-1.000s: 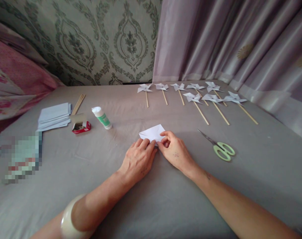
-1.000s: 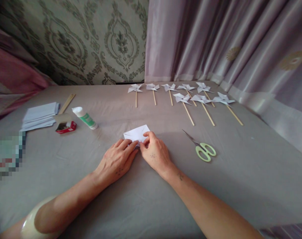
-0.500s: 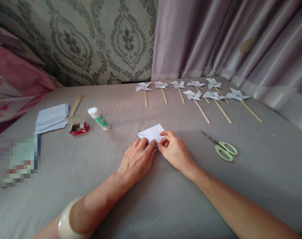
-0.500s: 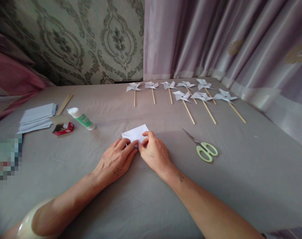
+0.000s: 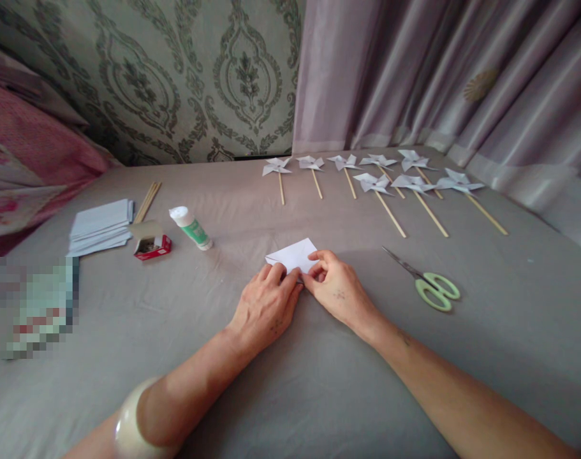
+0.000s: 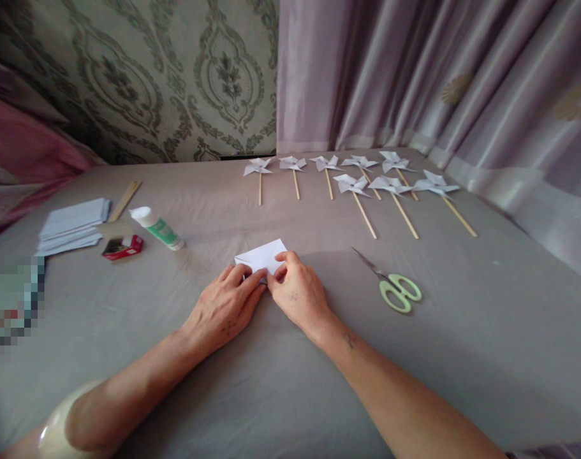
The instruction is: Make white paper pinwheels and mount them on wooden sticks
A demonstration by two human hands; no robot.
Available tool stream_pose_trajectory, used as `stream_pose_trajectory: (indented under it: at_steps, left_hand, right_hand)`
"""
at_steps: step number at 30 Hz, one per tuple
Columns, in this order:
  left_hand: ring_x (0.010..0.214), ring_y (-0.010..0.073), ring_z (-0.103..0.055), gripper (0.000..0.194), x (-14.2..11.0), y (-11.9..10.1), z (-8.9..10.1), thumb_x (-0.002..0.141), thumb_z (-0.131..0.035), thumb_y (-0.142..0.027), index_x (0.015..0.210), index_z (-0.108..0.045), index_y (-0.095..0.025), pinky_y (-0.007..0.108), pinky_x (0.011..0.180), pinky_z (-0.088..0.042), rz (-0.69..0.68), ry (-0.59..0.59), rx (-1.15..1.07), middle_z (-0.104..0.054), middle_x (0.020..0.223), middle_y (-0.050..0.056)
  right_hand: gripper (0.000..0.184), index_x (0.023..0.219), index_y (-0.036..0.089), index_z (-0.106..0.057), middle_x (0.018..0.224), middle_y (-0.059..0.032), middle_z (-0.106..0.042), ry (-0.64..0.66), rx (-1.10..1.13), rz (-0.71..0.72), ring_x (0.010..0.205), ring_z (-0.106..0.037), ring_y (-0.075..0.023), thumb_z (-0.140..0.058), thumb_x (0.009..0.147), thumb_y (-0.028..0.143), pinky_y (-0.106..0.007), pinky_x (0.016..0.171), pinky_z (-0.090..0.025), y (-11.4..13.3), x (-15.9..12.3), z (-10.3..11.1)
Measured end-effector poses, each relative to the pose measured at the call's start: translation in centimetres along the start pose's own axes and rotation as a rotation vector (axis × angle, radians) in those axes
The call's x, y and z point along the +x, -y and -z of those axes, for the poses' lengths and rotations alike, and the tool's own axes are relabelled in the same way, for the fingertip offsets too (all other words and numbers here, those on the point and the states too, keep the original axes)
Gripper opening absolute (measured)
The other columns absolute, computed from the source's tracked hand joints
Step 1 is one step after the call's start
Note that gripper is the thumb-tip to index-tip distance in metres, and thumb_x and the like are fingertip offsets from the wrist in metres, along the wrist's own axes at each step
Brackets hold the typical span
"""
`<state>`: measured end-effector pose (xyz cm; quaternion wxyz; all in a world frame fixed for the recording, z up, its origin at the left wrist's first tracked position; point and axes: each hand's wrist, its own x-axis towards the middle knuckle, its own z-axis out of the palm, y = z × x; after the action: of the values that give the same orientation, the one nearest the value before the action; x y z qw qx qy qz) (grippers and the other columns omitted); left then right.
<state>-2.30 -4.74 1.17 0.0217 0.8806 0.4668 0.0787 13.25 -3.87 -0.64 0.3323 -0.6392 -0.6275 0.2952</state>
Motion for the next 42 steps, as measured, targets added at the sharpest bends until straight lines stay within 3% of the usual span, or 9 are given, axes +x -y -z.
stream_pose_trajectory:
  at_steps: [19,35,39,42]
  left_hand:
    - [0.091,0.0221,-0.053,0.03,0.2,0.1,-0.2,0.096,-0.033,-0.031,0.106,-0.058,-0.018,0.036,0.079,-0.05,0.0,-0.003,-0.005,-0.056,0.097,0.009]
    - [0.091,0.0214,-0.054,0.032,0.7,-0.1,0.6,0.096,-0.033,-0.034,0.106,-0.059,-0.018,0.034,0.08,-0.05,0.021,0.075,0.023,-0.056,0.097,0.009]
    - [0.091,0.022,-0.056,0.034,0.8,-0.1,0.5,0.095,-0.036,-0.039,0.105,-0.061,-0.017,0.034,0.077,-0.05,0.008,0.055,0.063,-0.058,0.097,0.009]
    - [0.089,0.0213,-0.057,0.034,0.7,0.0,0.3,0.095,-0.037,-0.04,0.102,-0.063,-0.018,0.034,0.075,-0.05,-0.018,0.016,0.102,-0.06,0.095,0.009]
  right_hand:
    - [0.029,0.106,0.018,-0.056,0.074,-0.0007,-0.071,0.002,-0.004,-0.014,0.067,-0.063,-0.015,-0.064,0.078,0.02,-0.026,0.064,-0.045,0.1,0.1,0.0]
    - [0.027,0.104,0.018,-0.057,0.076,-0.0015,-0.071,0.024,0.015,0.021,0.067,-0.064,-0.0152,-0.062,0.077,0.021,-0.026,0.064,-0.046,-0.2,0.4,0.3]
    - [0.015,0.093,0.017,-0.06,0.079,-0.0055,-0.072,-0.108,0.111,-0.003,0.07,-0.067,-0.0157,-0.059,0.079,0.023,-0.026,0.065,-0.048,-1.5,1.9,1.8]
    - [0.012,0.089,0.016,-0.061,0.077,-0.0072,-0.071,-0.21,0.05,-0.042,0.071,-0.068,-0.0174,-0.057,0.079,0.022,-0.027,0.066,-0.049,-2.9,2.9,2.9]
